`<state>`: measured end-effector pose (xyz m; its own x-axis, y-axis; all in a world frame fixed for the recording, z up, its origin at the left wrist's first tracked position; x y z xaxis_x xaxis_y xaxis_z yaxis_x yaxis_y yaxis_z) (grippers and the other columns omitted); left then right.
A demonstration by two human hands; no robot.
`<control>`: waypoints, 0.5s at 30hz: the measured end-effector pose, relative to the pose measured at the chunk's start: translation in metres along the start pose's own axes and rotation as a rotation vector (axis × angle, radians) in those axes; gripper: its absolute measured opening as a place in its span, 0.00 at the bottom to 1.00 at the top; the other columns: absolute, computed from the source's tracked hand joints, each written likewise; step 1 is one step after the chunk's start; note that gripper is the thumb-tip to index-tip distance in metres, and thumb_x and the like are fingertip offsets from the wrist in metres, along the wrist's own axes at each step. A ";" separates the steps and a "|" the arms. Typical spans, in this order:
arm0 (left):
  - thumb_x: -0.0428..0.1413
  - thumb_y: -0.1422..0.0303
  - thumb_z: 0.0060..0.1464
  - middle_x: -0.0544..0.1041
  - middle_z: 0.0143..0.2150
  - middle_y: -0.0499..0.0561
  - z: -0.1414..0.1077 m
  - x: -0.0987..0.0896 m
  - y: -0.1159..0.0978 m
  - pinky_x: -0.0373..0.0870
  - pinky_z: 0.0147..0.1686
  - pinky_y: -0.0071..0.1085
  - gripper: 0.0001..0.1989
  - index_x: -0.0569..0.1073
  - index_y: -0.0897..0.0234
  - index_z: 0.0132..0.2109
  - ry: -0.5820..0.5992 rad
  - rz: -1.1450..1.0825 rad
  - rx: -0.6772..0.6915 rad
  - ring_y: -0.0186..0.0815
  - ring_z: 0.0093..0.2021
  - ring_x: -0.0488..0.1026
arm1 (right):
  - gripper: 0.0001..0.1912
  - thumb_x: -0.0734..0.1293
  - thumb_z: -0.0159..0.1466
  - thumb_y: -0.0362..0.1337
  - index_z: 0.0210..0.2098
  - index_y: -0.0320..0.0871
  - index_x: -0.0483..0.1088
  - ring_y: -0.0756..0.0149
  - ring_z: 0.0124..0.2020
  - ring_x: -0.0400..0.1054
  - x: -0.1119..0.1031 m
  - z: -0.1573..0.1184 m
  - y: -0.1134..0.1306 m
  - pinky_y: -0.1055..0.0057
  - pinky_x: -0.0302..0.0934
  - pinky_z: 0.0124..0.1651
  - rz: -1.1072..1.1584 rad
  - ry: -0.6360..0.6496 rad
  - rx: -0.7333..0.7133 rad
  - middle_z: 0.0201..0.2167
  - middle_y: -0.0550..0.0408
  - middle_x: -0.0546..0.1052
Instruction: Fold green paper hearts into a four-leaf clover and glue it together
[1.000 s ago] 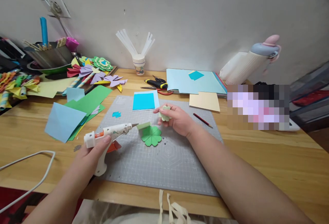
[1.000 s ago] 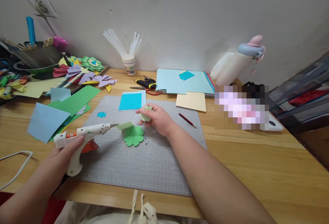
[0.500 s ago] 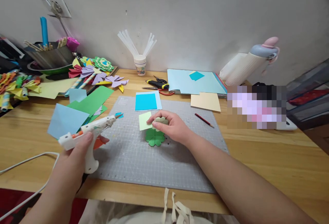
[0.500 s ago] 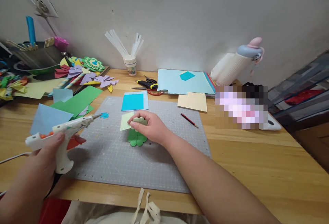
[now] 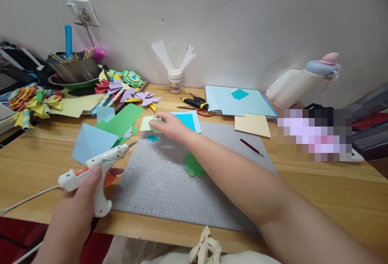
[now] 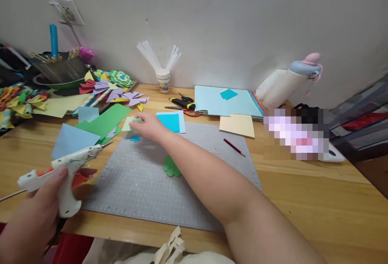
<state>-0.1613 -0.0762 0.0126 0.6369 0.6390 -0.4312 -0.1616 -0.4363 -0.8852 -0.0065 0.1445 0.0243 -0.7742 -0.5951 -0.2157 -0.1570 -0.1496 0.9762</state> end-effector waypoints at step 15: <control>0.51 0.45 0.47 0.80 0.35 0.53 -0.045 0.101 -0.019 0.67 0.41 0.35 0.26 0.77 0.63 0.38 0.539 0.160 0.108 0.46 0.40 0.73 | 0.08 0.64 0.59 0.36 0.28 0.42 0.60 0.71 0.19 0.71 -0.116 -0.120 -0.066 0.76 0.65 0.20 0.378 -0.406 0.295 0.23 0.58 0.72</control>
Point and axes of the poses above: each hand's wrist, its own z-axis towards the middle knuckle, its own x-axis out of the palm, y = z × x, the point moved 9 cm from there along z, towards the middle knuckle
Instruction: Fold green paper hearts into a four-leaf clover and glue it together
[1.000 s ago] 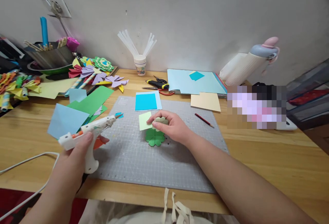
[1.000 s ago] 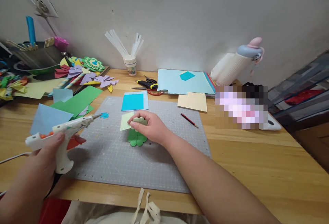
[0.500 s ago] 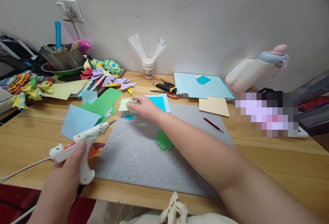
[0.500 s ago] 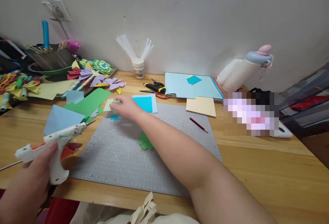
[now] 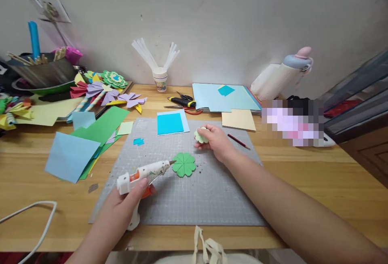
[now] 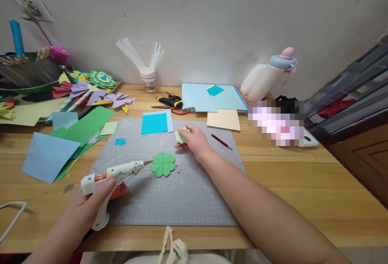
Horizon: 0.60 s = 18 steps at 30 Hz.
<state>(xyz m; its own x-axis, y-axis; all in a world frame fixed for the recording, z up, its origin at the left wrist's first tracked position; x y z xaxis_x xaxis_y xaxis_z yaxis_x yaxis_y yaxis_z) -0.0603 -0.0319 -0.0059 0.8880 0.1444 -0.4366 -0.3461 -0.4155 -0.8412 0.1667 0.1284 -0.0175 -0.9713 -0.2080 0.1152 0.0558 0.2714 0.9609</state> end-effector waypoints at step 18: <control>0.47 0.52 0.54 0.73 0.24 0.48 0.012 0.032 -0.019 0.62 0.25 0.31 0.21 0.73 0.58 0.24 0.050 0.331 0.277 0.38 0.25 0.68 | 0.07 0.65 0.58 0.35 0.28 0.43 0.61 0.69 0.20 0.71 -0.013 0.006 -0.010 0.75 0.66 0.21 0.141 0.073 0.016 0.19 0.59 0.72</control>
<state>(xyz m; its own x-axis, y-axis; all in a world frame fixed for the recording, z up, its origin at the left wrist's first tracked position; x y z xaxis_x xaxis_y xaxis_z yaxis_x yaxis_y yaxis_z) -0.0294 -0.0087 -0.0080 0.7266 -0.0022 -0.6871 -0.6768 -0.1748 -0.7151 0.1773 0.1345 -0.0302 -0.9346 -0.2350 0.2670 0.1860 0.3171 0.9300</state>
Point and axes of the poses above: each hand's wrist, its own z-axis towards the middle knuckle, its own x-axis out of the palm, y = z × x, the point moved 9 cm from there along z, towards the middle knuckle
